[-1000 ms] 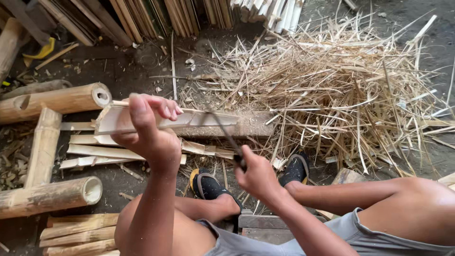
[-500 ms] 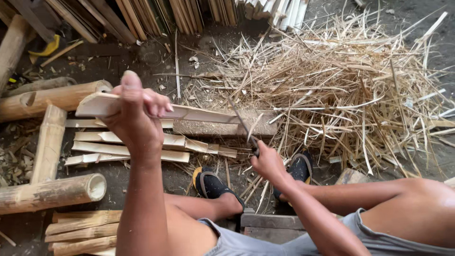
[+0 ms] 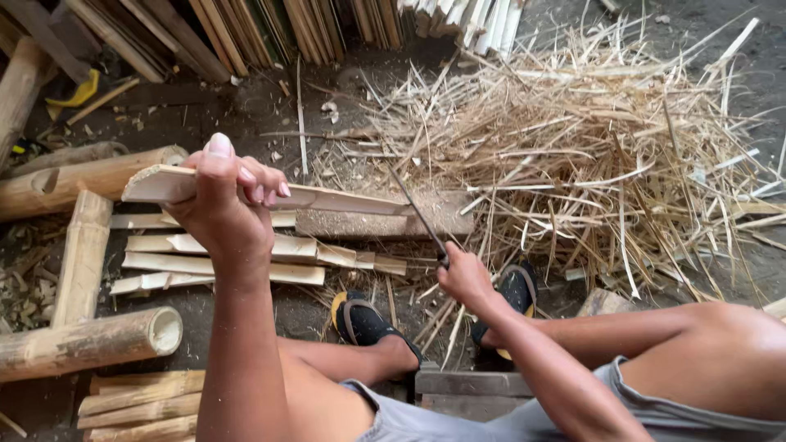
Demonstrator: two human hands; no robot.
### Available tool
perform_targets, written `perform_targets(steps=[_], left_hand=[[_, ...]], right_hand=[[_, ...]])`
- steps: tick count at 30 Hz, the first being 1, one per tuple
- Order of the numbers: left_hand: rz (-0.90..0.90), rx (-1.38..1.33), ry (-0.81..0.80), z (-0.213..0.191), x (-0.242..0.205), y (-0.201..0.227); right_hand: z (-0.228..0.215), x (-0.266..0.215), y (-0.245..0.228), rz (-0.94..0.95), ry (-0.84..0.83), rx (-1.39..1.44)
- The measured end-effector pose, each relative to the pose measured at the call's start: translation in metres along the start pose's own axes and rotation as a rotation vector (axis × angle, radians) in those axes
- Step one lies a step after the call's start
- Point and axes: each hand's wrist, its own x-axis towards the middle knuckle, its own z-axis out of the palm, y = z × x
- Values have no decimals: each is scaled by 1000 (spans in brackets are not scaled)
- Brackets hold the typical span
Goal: The person sits on the ground and uses a knife to shave thin strips from bamboo pieces. They hold each piece in the left hand and scrape the surface with the knife in the right hand, creating a pile of shavings. Finished pieces are placed on a stack nearby.
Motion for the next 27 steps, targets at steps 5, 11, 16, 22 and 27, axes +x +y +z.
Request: perform_targets(steps=[5, 11, 16, 22, 27], left_hand=[[-24, -30, 69, -14, 10, -12], [23, -39, 130, -33, 16, -3], [121, 211, 27, -14, 10, -19], [138, 446, -310, 2, -20, -14], [139, 523, -307, -3, -20, -17]], right_hand=[[39, -4, 10, -543, 330, 81], [31, 51, 49, -26, 156, -158], [27, 23, 50, 130, -31, 7], [-21, -69, -44, -195, 64, 186], [-17, -96, -66, -545, 257, 260]])
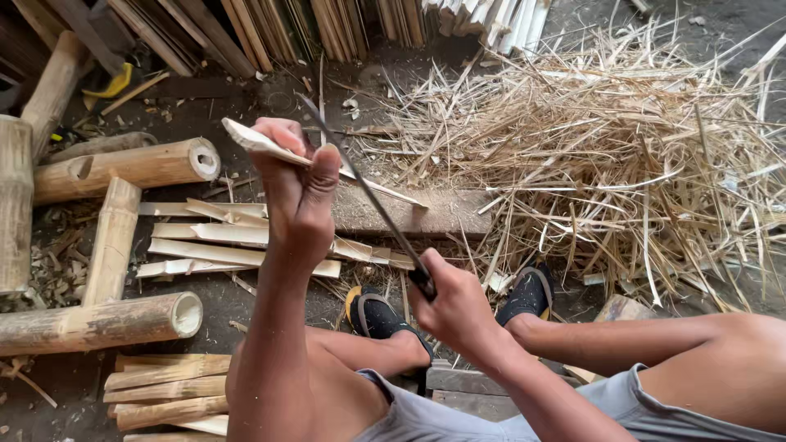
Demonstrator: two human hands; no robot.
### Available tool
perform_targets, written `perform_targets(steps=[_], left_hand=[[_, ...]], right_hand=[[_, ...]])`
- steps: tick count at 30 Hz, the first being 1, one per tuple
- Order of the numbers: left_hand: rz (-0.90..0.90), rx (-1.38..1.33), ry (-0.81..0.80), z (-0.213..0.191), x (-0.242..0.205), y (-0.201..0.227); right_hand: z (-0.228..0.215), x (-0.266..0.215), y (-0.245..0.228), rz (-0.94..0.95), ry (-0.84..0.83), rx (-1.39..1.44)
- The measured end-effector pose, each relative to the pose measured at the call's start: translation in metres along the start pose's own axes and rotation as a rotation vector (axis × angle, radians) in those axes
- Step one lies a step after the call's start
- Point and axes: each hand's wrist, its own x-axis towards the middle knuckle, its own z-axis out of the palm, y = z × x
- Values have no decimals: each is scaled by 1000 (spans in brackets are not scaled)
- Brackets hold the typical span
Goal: The person sits on the ground and uses a knife to shave thin strips from bamboo pieces. They hold each piece in the left hand and scrape the surface with the knife in the right hand, creating a pile of shavings. Finished pieces are placed on a stack nearby.
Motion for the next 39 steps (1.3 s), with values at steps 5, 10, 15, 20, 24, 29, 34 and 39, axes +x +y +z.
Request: perform_targets(steps=[5, 10, 15, 20, 24, 29, 34, 39], left_hand=[[5, -124, 61, -18, 16, -7], [79, -84, 22, -17, 23, -21], [18, -98, -19, -20, 28, -30], [-19, -117, 52, -35, 23, -15], [39, -49, 157, -7, 38, -13], [14, 22, 316, 43, 16, -9], [15, 146, 361, 42, 10, -14], [68, 170, 476, 7, 33, -31]], right_hand=[[20, 48, 84, 474, -206, -187], [21, 40, 125, 247, -156, -315], [43, 33, 151, 246, -224, -61], [35, 47, 192, 396, -290, -315], [8, 50, 136, 448, -271, -238], [-20, 14, 16, 80, -82, 24], [0, 25, 3, 134, -63, 72], [9, 57, 31, 197, -107, -82]])
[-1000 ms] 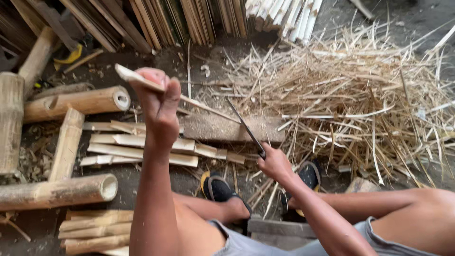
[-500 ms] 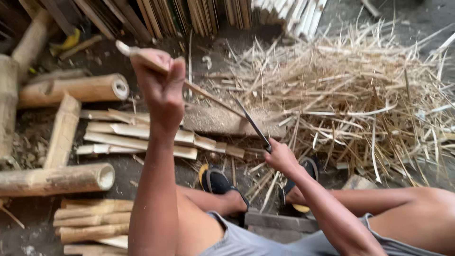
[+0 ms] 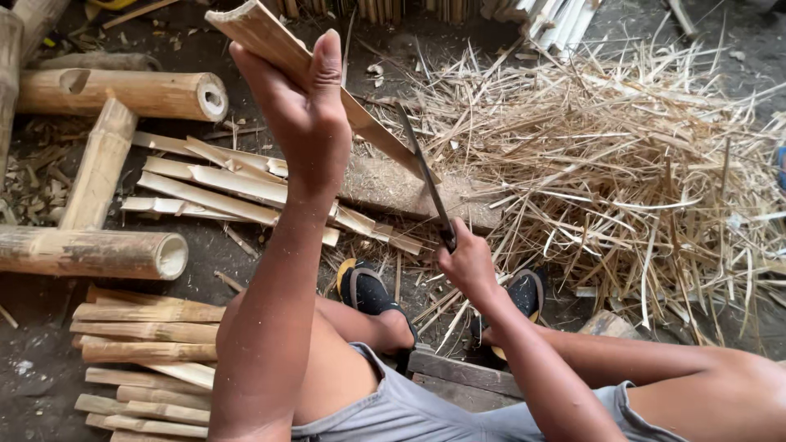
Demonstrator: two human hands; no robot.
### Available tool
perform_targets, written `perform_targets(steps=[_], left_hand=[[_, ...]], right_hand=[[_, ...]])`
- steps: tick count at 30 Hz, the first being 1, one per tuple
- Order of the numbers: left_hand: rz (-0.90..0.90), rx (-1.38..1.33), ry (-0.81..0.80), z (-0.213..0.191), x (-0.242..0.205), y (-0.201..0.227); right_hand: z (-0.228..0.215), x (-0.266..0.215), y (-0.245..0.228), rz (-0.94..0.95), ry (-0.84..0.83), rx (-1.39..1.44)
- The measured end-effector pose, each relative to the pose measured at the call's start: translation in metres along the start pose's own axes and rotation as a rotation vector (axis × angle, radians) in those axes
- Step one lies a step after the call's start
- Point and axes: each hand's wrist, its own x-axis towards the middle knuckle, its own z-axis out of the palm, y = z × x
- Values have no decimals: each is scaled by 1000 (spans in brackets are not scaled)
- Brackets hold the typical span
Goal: The person sits on the ground and uses a knife to shave thin strips from bamboo pieces. They hold each piece in the left hand and scrape the surface with the knife in the right hand, creating a pile of shavings. Finished pieces are placed on a stack nearby.
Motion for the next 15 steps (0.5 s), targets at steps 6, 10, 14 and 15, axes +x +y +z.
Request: perform_targets(steps=[6, 10, 14, 15], left_hand=[[-34, -67, -49, 5, 7, -2], [-122, -62, -73, 2, 0, -10], [-58, -96, -41, -11, 11, -23], [-52, -66, -37, -11, 14, -27]], right_hand=[[-5, -14, 21, -187, 0, -4], [26, -1, 57, 107, -28, -96], [31, 25, 91, 30, 70, -157], [32, 33, 95, -149, 162, -170]])
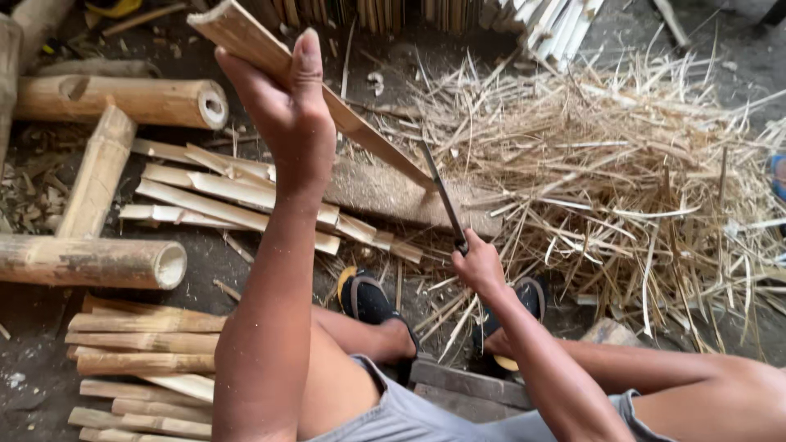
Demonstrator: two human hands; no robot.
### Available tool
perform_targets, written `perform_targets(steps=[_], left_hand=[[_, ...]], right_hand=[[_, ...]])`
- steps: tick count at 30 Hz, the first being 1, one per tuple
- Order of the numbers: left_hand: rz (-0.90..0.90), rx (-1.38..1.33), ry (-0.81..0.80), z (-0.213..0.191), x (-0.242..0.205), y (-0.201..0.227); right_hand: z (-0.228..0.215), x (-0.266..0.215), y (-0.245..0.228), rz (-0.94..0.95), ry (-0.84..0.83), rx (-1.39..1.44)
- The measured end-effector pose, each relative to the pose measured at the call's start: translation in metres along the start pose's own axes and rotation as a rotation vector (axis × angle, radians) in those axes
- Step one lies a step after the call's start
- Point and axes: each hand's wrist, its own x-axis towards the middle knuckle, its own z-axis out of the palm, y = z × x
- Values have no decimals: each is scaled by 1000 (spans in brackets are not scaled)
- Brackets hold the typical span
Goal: The person sits on the ground and uses a knife to shave thin strips from bamboo pieces. They hold each piece in the left hand and scrape the surface with the knife in the right hand, creating a pile of shavings. Finished pieces are placed on a stack nearby.
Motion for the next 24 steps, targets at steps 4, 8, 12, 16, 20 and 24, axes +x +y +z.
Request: perform_targets(steps=[4, 8, 12, 16, 20, 24], left_hand=[[8, 5, -13, 1, 1, -13], [-21, -5, -5, -4, -3, -14], [-1, 22, 18, -1, 13, -10], [-31, 62, 20, 2, 9, -7], [-96, -29, 83, 16, -4, 2], [-528, 49, 2, 52, -53, -30]], right_hand=[[8, -14, 23, 308, -257, 78], [26, -21, 49, 272, -199, -123], [30, 4, 68, 205, -143, -200], [35, -17, 76, 408, -232, -16], [29, -15, 63, 395, -238, -81], [18, -12, 36, 302, -167, 0]])
